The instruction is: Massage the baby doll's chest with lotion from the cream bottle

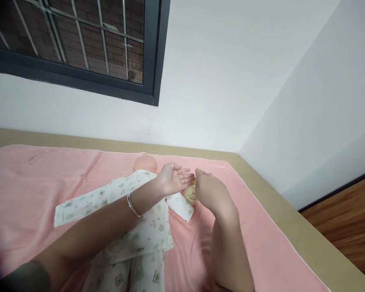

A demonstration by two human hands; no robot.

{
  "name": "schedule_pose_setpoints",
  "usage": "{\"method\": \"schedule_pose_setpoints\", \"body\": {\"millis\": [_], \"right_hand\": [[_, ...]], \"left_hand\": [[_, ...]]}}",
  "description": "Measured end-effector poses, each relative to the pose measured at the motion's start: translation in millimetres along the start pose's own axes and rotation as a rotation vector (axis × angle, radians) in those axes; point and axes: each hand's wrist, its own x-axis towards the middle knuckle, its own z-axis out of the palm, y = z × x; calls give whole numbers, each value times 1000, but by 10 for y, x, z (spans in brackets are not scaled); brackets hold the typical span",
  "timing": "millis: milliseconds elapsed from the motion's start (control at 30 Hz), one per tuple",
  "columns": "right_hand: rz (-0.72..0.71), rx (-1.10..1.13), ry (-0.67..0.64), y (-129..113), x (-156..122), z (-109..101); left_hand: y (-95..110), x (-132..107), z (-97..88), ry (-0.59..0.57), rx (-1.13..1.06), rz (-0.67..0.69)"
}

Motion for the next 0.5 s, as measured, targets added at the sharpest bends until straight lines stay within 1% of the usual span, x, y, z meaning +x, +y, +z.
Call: {"method": "schedule_pose_setpoints", "body": {"millis": [67,133,233,267,300,333,400,433,467,500], "right_hand": [[46,-79,34,-20,39,-17],[88,-109,82,-26,98,-20],[171,-34,160,-89,184,28],[162,9,211,-144,202,67],[116,59,275,-221,212,122],[26,115,336,-321,212,194],[-237,232,412,-580,173,384],[-384,297,399,-727,132,495],[-495,359,392,-876,76,609],[-567,411,413,-1017,11,720]], "left_hand": [[-38,11,-12,7,-6,-16],[-77,-43,-66,13,18,-30],[-136,-233,-202,5,65,-37],[-160,-320,-255,2,80,-22],[-186,-414,-308,-3,92,0],[-213,-511,-359,-15,103,31],[-250,-693,-456,-68,124,104],[-247,-773,-500,-104,137,153],[-220,-843,-544,-136,155,209],[-166,-904,-586,-165,166,266]]}}
